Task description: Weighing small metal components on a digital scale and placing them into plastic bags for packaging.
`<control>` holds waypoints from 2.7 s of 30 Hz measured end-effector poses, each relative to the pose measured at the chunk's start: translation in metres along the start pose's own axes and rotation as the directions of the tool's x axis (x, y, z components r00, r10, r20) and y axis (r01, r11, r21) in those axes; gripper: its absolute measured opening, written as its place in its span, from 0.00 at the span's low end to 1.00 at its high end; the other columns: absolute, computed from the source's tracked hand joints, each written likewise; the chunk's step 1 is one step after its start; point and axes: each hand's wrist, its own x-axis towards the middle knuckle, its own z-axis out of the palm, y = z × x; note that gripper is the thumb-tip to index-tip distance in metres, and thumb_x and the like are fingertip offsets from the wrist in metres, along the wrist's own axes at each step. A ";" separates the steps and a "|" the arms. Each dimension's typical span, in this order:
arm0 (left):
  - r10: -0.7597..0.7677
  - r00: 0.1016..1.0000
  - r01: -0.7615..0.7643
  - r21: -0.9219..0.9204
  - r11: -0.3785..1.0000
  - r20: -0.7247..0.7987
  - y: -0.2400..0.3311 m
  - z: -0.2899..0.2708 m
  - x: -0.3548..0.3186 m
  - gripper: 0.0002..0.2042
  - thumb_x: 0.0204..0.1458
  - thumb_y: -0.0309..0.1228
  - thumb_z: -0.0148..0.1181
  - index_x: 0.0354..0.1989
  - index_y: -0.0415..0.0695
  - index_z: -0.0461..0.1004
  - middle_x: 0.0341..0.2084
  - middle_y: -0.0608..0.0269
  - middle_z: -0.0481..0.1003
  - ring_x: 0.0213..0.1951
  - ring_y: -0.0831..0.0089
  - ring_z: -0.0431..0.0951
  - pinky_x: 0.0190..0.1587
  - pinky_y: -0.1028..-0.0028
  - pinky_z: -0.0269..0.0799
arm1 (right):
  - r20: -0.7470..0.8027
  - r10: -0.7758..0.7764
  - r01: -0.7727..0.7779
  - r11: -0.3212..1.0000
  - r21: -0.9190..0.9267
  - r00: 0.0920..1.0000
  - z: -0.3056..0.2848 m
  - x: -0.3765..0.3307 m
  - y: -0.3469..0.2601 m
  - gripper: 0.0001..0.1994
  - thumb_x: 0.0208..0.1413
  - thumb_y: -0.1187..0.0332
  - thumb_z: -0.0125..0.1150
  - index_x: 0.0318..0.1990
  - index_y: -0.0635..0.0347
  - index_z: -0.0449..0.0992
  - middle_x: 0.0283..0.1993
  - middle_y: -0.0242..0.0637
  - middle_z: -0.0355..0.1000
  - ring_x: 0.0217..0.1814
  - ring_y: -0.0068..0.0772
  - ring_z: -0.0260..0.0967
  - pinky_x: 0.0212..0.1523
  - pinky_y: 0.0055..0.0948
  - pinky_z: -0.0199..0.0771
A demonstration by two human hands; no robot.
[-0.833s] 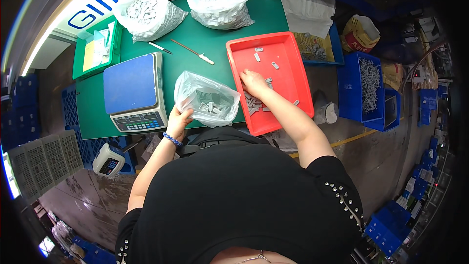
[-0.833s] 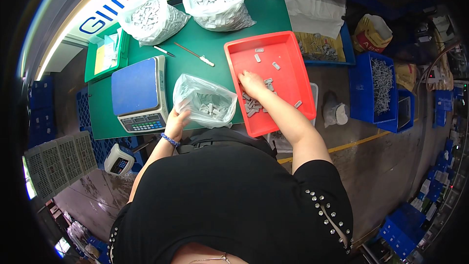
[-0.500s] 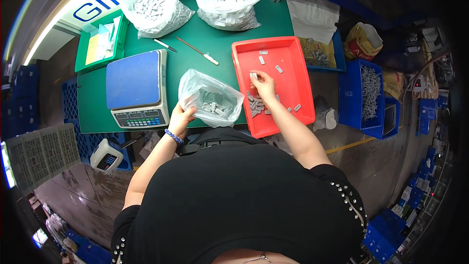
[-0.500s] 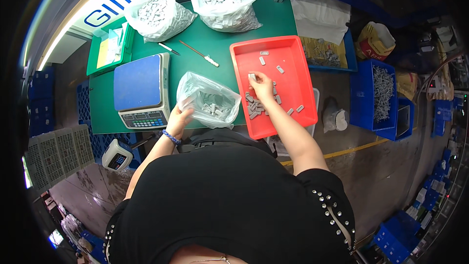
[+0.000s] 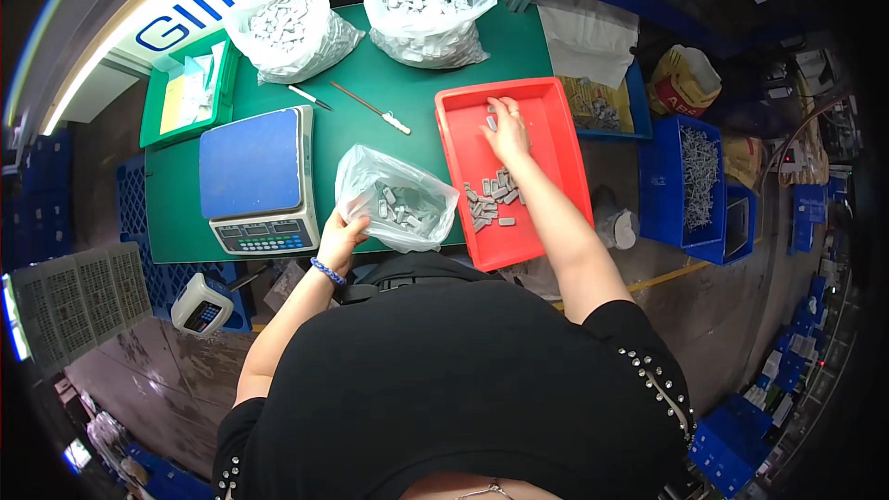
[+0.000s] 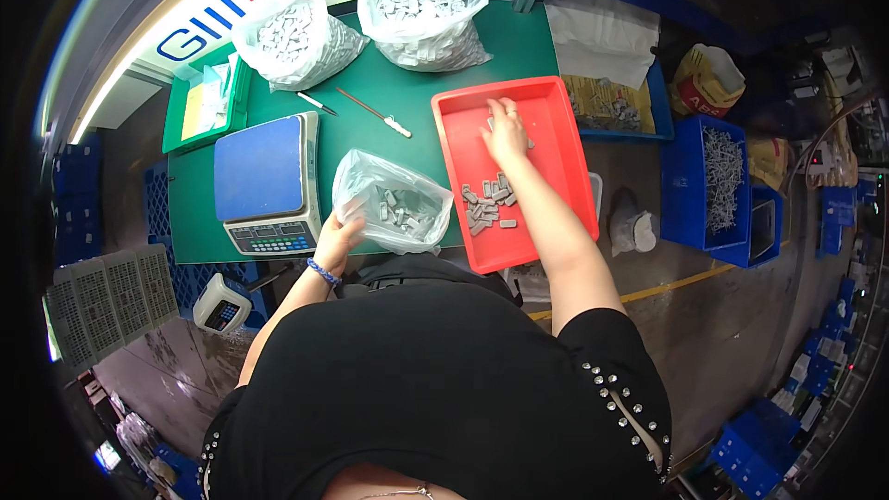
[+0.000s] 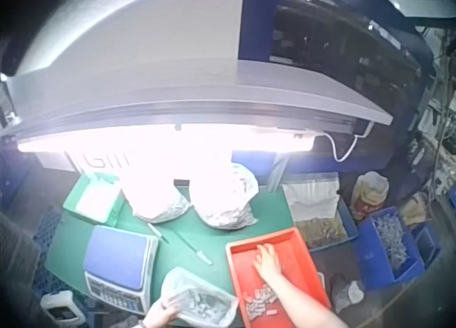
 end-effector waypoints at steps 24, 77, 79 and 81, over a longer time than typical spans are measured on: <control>-0.006 1.000 0.006 0.015 1.000 0.004 -0.002 0.002 0.007 0.20 0.48 0.26 0.57 0.52 0.45 0.65 0.38 0.69 0.73 0.33 0.81 0.72 0.31 0.82 0.67 | 0.137 -0.223 0.248 0.947 -0.204 0.965 0.030 -0.006 0.037 0.18 0.36 0.73 0.64 0.37 0.60 0.65 0.36 0.44 0.66 0.42 0.46 0.67 0.42 0.40 0.71; -0.045 0.998 0.045 0.013 0.999 0.035 -0.012 -0.007 0.003 0.23 0.48 0.27 0.58 0.55 0.50 0.63 0.45 0.70 0.70 0.45 0.77 0.69 0.43 0.74 0.66 | 0.229 0.247 -0.330 0.813 0.480 0.942 -0.015 -0.057 0.035 0.08 0.49 0.75 0.61 0.36 0.63 0.72 0.33 0.30 0.72 0.33 0.16 0.68 0.32 0.18 0.71; -0.047 0.997 0.045 0.032 0.998 0.056 -0.011 -0.007 0.002 0.23 0.48 0.27 0.58 0.55 0.50 0.64 0.45 0.70 0.70 0.44 0.77 0.69 0.42 0.75 0.65 | 0.183 0.056 -0.173 0.662 0.729 0.982 -0.023 -0.060 -0.005 0.07 0.48 0.72 0.62 0.35 0.61 0.73 0.31 0.32 0.73 0.33 0.21 0.69 0.35 0.22 0.70; -0.057 0.997 0.055 0.028 0.998 0.058 -0.010 -0.006 0.002 0.23 0.48 0.27 0.58 0.55 0.51 0.64 0.45 0.71 0.70 0.44 0.78 0.70 0.42 0.75 0.65 | 0.190 -0.170 -0.047 0.613 0.789 0.967 -0.031 -0.074 -0.049 0.07 0.52 0.75 0.57 0.39 0.62 0.71 0.35 0.29 0.70 0.38 0.18 0.67 0.37 0.19 0.69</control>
